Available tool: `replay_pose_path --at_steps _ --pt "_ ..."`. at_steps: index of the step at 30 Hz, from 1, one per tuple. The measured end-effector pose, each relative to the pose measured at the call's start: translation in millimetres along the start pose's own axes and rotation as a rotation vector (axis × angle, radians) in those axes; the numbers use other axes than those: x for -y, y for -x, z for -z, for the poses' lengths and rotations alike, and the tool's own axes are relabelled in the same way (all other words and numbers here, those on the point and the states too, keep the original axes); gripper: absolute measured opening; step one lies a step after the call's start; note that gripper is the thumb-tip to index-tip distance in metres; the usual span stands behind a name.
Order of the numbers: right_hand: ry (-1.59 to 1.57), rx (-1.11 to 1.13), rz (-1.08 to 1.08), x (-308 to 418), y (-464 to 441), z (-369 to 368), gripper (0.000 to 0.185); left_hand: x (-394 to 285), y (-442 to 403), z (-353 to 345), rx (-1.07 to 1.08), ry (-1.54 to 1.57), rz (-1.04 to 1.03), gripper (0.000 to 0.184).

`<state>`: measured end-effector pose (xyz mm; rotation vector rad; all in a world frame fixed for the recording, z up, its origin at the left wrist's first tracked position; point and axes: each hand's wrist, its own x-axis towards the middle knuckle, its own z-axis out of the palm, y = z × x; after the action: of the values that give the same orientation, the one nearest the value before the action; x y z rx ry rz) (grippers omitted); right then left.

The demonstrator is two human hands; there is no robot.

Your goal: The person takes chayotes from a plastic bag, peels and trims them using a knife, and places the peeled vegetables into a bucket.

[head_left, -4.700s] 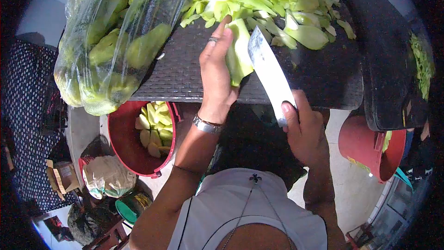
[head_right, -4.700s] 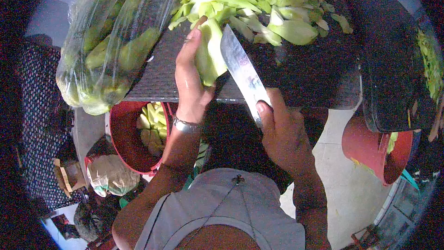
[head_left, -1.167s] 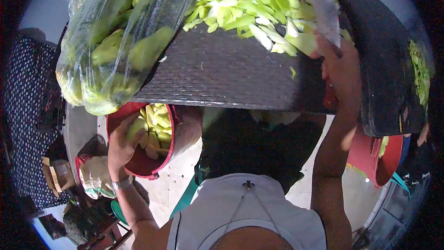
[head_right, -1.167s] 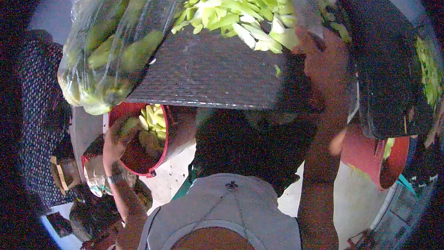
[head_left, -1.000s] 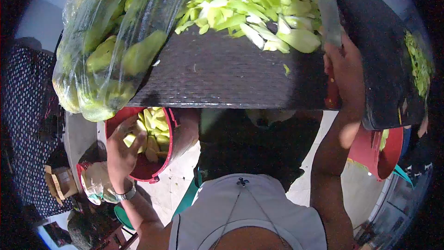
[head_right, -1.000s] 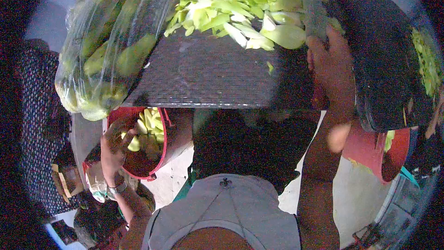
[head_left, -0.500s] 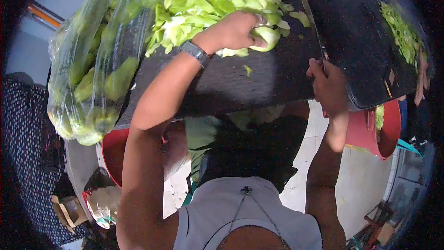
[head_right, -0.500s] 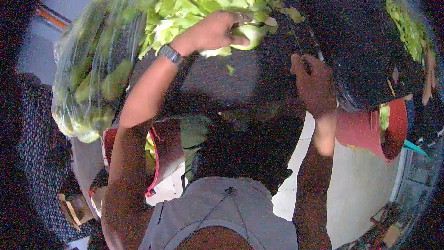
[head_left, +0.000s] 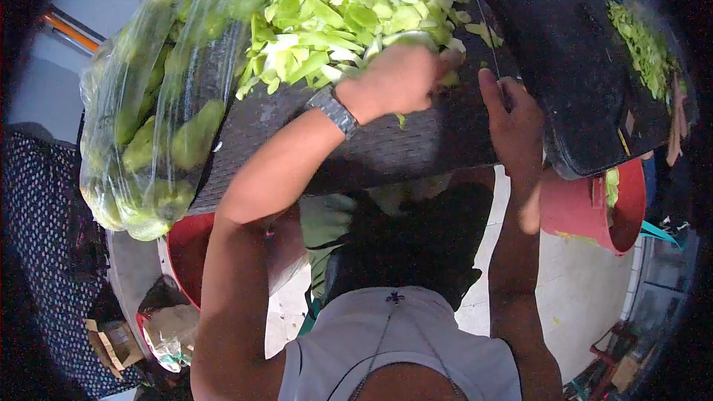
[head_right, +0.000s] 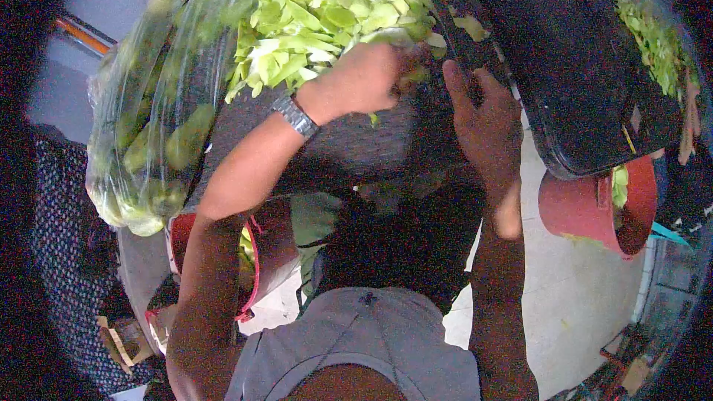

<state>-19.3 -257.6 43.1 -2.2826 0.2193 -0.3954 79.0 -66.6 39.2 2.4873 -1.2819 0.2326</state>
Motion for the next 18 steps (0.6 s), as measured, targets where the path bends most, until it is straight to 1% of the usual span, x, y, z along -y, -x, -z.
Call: replay_pose_path --at_steps 2,3,5,6,8,9,11,12,14,15,18 --pt "0.008 0.025 -0.031 6.4 -0.4 6.2 0.052 15.4 -5.8 -4.9 -0.312 0.232 -0.06 0.047" --pt "-0.022 0.023 0.064 5.3 0.1 6.7 0.054 18.2 -6.2 2.2 -0.376 0.35 0.026 0.046" --pt "-0.081 0.032 0.248 0.2 5.6 6.5 0.065 4.9 8.3 30.0 -0.081 0.961 0.353 0.047" --pt "-0.009 0.106 0.304 4.4 8.8 9.4 0.073 -1.2 17.0 37.8 0.081 1.262 0.521 0.047" --pt "0.135 0.253 0.418 18.3 13.1 14.9 0.092 2.1 38.8 10.8 -0.12 1.467 0.546 0.054" --pt "0.147 0.276 0.456 21.1 14.8 11.9 0.096 4.6 39.7 7.5 -0.074 1.342 0.446 0.051" --pt "0.172 0.324 0.533 25.7 17.8 6.1 0.106 10.5 48.5 5.6 -0.005 1.188 0.273 0.039" --pt "0.133 0.359 0.527 28.6 18.3 5.4 0.106 11.4 52.2 7.5 0.017 1.114 0.186 0.034" --pt "0.055 0.43 0.514 35.9 18.6 5.8 0.107 7.6 61.2 10.9 0.083 1.024 0.222 0.024" --pt "0.066 0.431 0.53 38.1 19.1 4.5 0.106 3.7 63.3 23.4 0.128 0.846 0.134 0.024" --pt "0.094 0.447 0.555 42.0 21.0 2.2 0.103 3.5 65.0 30.8 0.214 0.876 0.026 0.027"
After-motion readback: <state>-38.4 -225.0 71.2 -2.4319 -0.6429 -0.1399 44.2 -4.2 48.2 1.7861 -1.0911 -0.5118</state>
